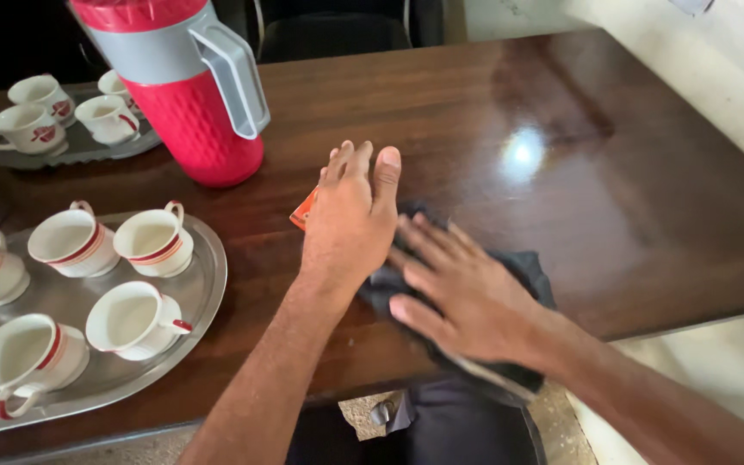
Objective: The person wipes a wooden table with a dark cloth, moving trays of cups and a metal container aside to reach different areas. They repeatedly wipe the table surface and reposition the items, including a red thermos and a small orange packet, before finishing.
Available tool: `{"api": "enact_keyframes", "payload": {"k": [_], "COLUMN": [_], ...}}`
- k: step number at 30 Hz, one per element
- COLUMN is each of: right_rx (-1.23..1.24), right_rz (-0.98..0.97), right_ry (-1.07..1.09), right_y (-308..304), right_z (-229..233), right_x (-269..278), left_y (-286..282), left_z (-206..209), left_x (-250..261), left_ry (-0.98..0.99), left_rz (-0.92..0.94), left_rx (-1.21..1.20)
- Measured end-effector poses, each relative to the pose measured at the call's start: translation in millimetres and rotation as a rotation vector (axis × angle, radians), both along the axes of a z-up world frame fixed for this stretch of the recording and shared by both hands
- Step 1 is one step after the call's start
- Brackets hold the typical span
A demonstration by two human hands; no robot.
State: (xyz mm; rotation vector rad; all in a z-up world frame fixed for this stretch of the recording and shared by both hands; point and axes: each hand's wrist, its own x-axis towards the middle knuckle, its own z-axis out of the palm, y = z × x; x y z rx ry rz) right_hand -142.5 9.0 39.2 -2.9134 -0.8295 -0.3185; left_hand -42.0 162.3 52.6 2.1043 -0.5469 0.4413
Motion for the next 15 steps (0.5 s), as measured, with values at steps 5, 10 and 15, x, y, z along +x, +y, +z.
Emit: {"api": "enact_keyframes", "payload": {"k": [5, 10, 15], "right_rx": [0.314, 0.618, -0.095], "right_rz": [0.454, 0.107, -0.401], "right_ry": [0.369, 0.559, 0.008], "right_y": [-29.8, -131.0, -203.3], "right_z": [0.6, -15.3, -21.9], "right_x": [-55.4, -70.1, -28.2], "left_y": [9.1, 23.1, 40.2], "left_z": [6.9, 12.5, 8.1], "left_x": [-4.2, -3.6, 5.1], "left_ry": [0.01, 0.096, 0.016], "left_rz": [-0.027, -0.065, 0.017], "left_rx": [-0.073, -0.167, -0.129]}}
